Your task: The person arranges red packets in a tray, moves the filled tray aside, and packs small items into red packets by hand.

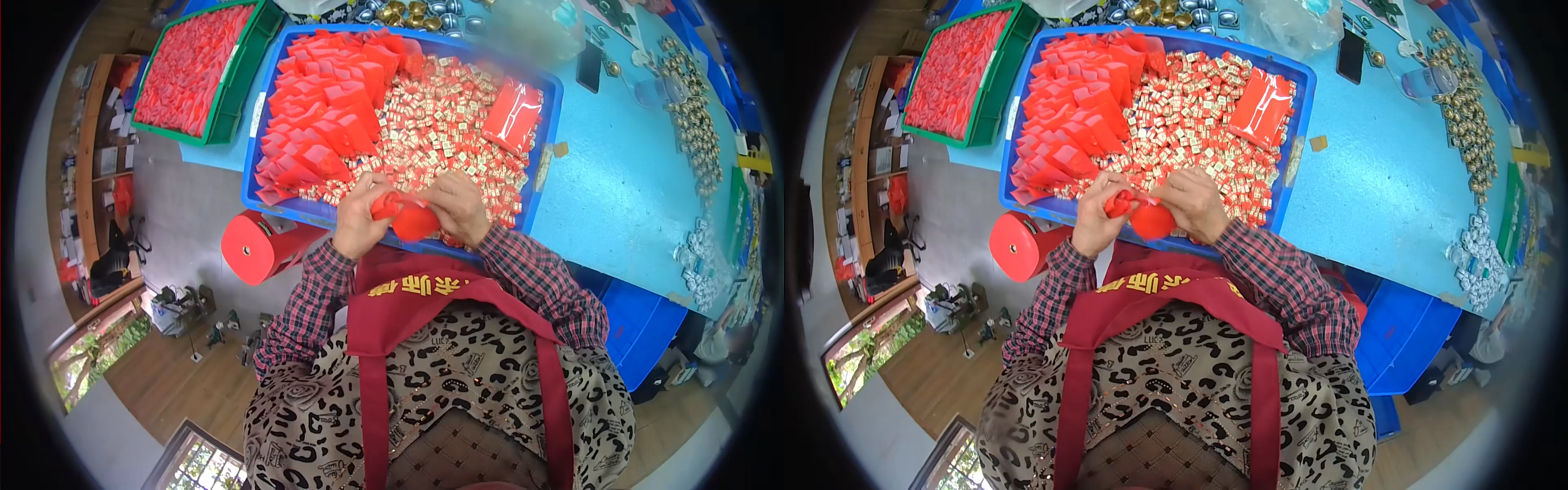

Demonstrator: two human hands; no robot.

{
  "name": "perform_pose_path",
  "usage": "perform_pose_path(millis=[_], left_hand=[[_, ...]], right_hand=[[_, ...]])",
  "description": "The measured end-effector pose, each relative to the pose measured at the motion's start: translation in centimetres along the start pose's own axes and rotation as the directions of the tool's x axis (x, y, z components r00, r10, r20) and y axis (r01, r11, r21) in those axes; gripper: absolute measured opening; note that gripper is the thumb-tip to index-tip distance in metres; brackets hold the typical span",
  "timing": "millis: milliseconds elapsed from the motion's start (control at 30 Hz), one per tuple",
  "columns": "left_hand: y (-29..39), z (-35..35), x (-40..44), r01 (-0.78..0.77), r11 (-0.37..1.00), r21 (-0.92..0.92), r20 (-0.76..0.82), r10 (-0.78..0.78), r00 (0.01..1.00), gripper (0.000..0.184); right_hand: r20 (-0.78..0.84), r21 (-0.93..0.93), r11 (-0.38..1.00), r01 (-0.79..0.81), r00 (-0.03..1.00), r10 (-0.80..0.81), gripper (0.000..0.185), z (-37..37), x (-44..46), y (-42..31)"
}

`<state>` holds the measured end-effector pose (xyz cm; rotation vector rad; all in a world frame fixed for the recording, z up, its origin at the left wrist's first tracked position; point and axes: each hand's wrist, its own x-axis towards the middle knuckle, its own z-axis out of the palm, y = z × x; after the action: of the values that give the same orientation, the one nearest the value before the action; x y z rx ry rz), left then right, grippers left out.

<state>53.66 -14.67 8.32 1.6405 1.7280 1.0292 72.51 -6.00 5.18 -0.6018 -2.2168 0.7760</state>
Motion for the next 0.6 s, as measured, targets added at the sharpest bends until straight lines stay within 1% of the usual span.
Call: perform_pose_path(millis=[67,133,167,200,233,300,333,367,400,467,533,567,600], left_hand=[[-0.3,-0.4,-0.2,0.048,0.994,-0.098,-0.031,-0.051,0.998,0.02],[-0.6,-1.3,-0.1,0.083,0.978,-0.19,-0.063,-0.096,0.993,0.019],[-0.2,-2.2,-0.3,0.161,0.978,-0.135,-0.045,-0.168,0.985,0.019],[0.0,-3.2,-0.5,0.236,0.968,-0.078,-0.033,-0.24,0.97,0.019],[-0.5,-4.4,-0.9,0.239,0.968,-0.077,-0.043,-0.243,0.969,0.019],[-1.6,-6.6,-1.8,0.194,0.969,0.154,-0.23,-0.156,0.961,0.026],[-1.7,-7.0,-2.3,0.202,0.967,0.156,-0.242,-0.161,0.957,0.026],[-1.8,-7.5,-3.0,0.184,0.966,0.182,-0.258,-0.133,0.957,0.028],[-1.8,-7.9,-3.6,0.166,0.964,0.208,-0.273,-0.106,0.956,0.03],[-2.1,-8.3,-4.8,0.126,0.958,0.257,-0.292,-0.047,0.955,0.034],[-2.7,-6.9,-5.2,0.046,0.947,0.318,-0.228,0.029,0.973,0.039],[-2.6,-6.2,-5.2,0.043,0.946,0.32,-0.233,0.035,0.972,0.039],[-2.4,-5.4,-5.3,0.033,0.914,0.403,-0.172,0.041,0.984,0.038]], right_hand=[[0.009,0.009,1.0,0.005,1.0,-0.006,0.013,0.2,1.8,-0.2],[-0.029,0.089,0.994,0.064,0.998,-0.062,0.01,1.0,3.3,0.1],[-0.022,0.099,0.993,0.064,0.998,-0.062,0.01,1.1,3.6,0.4],[0.032,0.205,0.979,0.006,0.999,-0.013,0.012,1.3,4.1,0.7],[0.088,0.301,0.952,-0.052,0.996,0.026,0.014,1.4,4.7,1.1],[0.215,0.467,0.866,-0.178,0.973,0.084,0.018,1.6,5.6,1.5],[0.223,0.473,0.864,-0.174,0.972,0.073,0.018,2.0,5.4,1.5],[0.291,0.395,0.916,-0.071,0.955,-0.052,0.019,2.5,4.7,1.9],[0.366,0.322,0.946,0.044,0.916,-0.167,0.019,3.2,3.6,2.4],[0.521,0.192,0.937,0.292,0.779,-0.349,0.02,4.9,1.5,3.2],[0.738,0.065,0.912,0.406,0.595,-0.317,0.022,6.9,-0.2,3.7],[0.737,0.062,0.909,0.413,0.595,-0.32,0.022,6.9,-0.4,3.4],[0.702,0.035,0.939,0.343,0.66,-0.268,0.016,6.6,-0.9,3.0]])
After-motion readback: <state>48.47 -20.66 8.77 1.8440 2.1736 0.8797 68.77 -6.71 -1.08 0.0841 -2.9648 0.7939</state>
